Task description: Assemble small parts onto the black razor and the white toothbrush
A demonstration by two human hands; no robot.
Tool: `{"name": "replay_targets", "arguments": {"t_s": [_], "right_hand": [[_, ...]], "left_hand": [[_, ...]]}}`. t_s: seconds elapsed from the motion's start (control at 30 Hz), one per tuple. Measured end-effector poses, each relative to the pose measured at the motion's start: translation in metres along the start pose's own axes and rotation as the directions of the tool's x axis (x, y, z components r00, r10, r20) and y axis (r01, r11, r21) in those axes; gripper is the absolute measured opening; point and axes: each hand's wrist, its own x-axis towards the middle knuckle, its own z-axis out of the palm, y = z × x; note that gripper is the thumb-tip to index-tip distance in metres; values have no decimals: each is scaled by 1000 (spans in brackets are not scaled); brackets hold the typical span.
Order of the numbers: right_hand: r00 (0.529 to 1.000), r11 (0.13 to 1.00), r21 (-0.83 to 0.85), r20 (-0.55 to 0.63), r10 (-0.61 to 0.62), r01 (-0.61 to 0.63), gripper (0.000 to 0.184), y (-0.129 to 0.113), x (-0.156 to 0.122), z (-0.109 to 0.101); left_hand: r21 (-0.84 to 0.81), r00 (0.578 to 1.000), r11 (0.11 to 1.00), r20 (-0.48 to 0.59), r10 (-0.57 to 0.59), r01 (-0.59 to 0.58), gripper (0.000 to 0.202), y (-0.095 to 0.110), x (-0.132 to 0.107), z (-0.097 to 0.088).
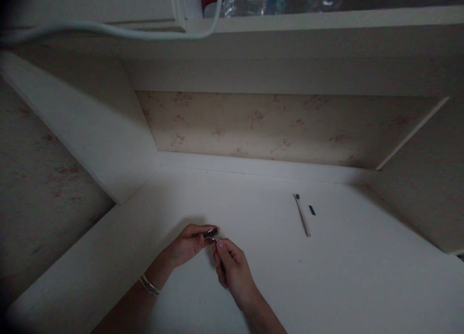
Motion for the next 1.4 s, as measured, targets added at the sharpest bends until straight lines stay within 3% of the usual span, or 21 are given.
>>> {"name": "replay_targets", "arguments": {"t_s": [0.27, 0.53, 0.9, 1.17, 1.4], "right_hand": [[993, 991, -66, -17, -117, 116, 40, 1, -3, 9], [996, 991, -100, -15, -93, 91, 40, 1, -1, 7], [992, 980, -177, -70, -108, 94, 40, -2, -3, 8], [995, 992, -104, -57, -84, 78, 42, -6, -2, 9], [996, 993, -95, -52, -76, 71, 42, -3, -5, 11]], "left_hand": [[-45, 998, 997, -23, -63, 62, 37, 0, 2, 6], [-32, 997, 998, -44, -63, 62, 37, 1, 2, 10], [65, 1000, 998, -7, 3, -2, 32, -4, 2, 0], [-12, 1000, 1000, 0, -18, 18, 33, -2, 1, 5], [-83, 997, 996, -63, -36, 31, 32, -2, 2, 7]]}}
